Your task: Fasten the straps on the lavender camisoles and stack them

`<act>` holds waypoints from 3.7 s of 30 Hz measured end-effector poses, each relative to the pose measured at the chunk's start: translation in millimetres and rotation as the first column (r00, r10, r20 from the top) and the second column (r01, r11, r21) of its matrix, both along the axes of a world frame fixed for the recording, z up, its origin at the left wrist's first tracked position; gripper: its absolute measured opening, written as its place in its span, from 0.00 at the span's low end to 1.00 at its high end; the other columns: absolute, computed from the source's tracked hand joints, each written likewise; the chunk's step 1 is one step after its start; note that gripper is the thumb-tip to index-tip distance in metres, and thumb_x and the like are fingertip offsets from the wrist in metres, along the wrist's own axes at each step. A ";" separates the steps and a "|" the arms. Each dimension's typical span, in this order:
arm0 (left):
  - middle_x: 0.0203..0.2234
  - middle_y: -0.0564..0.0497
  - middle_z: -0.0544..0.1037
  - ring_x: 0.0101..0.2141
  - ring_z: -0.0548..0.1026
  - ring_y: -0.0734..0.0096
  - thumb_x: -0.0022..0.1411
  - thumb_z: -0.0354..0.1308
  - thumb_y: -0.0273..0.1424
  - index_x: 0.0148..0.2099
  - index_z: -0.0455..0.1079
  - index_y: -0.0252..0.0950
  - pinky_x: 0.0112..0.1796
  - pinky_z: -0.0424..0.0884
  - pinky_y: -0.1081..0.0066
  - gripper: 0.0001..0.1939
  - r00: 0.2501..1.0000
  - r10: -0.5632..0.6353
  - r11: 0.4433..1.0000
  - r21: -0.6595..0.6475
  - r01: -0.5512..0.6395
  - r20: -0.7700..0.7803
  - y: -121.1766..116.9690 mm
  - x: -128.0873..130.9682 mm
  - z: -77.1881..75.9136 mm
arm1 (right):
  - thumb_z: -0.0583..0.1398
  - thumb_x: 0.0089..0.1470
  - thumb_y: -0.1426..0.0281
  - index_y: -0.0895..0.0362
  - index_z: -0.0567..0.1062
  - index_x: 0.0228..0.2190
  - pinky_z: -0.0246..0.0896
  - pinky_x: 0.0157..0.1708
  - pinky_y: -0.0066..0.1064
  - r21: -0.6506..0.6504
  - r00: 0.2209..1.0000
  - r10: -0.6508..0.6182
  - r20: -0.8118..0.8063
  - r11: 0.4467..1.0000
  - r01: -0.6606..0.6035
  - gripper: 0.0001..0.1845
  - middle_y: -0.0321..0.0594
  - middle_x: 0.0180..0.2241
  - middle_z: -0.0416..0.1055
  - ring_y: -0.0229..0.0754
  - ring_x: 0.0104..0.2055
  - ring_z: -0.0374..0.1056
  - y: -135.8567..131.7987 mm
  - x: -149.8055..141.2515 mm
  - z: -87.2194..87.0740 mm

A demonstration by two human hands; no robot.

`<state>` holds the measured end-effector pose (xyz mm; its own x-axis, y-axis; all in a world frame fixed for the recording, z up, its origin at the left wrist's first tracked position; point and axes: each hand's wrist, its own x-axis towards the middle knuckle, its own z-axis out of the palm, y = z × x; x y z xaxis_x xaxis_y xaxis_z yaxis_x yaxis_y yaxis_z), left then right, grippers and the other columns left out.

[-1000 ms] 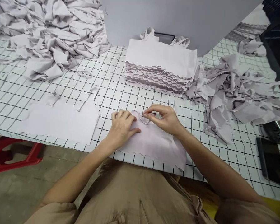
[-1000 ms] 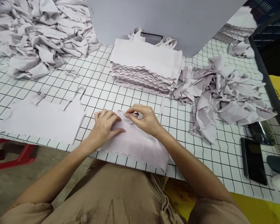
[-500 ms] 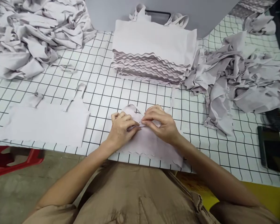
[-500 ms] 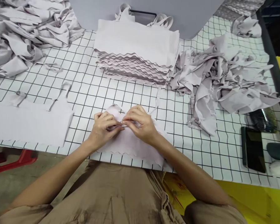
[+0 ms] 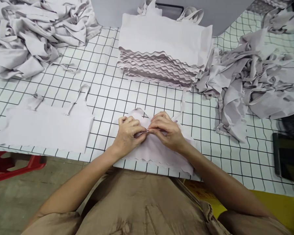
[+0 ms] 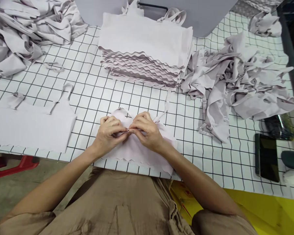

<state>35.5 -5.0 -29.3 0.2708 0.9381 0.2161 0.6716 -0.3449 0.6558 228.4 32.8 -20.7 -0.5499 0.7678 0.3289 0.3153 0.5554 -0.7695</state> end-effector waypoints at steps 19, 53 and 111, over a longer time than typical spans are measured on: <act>0.21 0.56 0.72 0.30 0.67 0.69 0.64 0.60 0.28 0.29 0.77 0.39 0.45 0.56 0.59 0.10 0.998 -0.036 0.999 0.034 0.034 0.050 1.9 -2.5 2.3 | 0.59 0.63 0.72 0.53 0.76 0.31 0.65 0.42 0.43 0.056 0.999 0.030 0.041 0.998 -0.032 0.09 0.38 0.28 0.75 0.45 0.39 0.66 5.6 -1.6 8.6; 0.20 0.57 0.70 0.29 0.67 0.70 0.65 0.59 0.27 0.29 0.77 0.38 0.44 0.58 0.61 0.11 0.996 -0.039 0.998 0.047 0.035 0.083 2.5 -4.2 2.3 | 0.58 0.61 0.77 0.55 0.74 0.32 0.63 0.43 0.46 0.146 1.000 0.026 -0.003 0.989 -0.025 0.08 0.40 0.27 0.74 0.45 0.37 0.64 1.1 -1.0 -5.3; 0.21 0.56 0.73 0.32 0.68 0.68 0.65 0.58 0.26 0.30 0.76 0.39 0.45 0.58 0.59 0.11 0.997 -0.074 0.997 0.019 0.074 0.012 5.2 -6.9 2.3 | 0.55 0.63 0.77 0.54 0.73 0.30 0.61 0.42 0.46 0.176 0.980 0.105 0.166 0.975 -0.135 0.12 0.41 0.27 0.69 0.47 0.39 0.61 6.7 -2.1 4.7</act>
<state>28.6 0.3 -27.0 0.3364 0.9115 0.2366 0.6357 -0.4051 0.6571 226.3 39.6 -16.1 -0.6897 0.6265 0.3631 0.3447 0.7250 -0.5962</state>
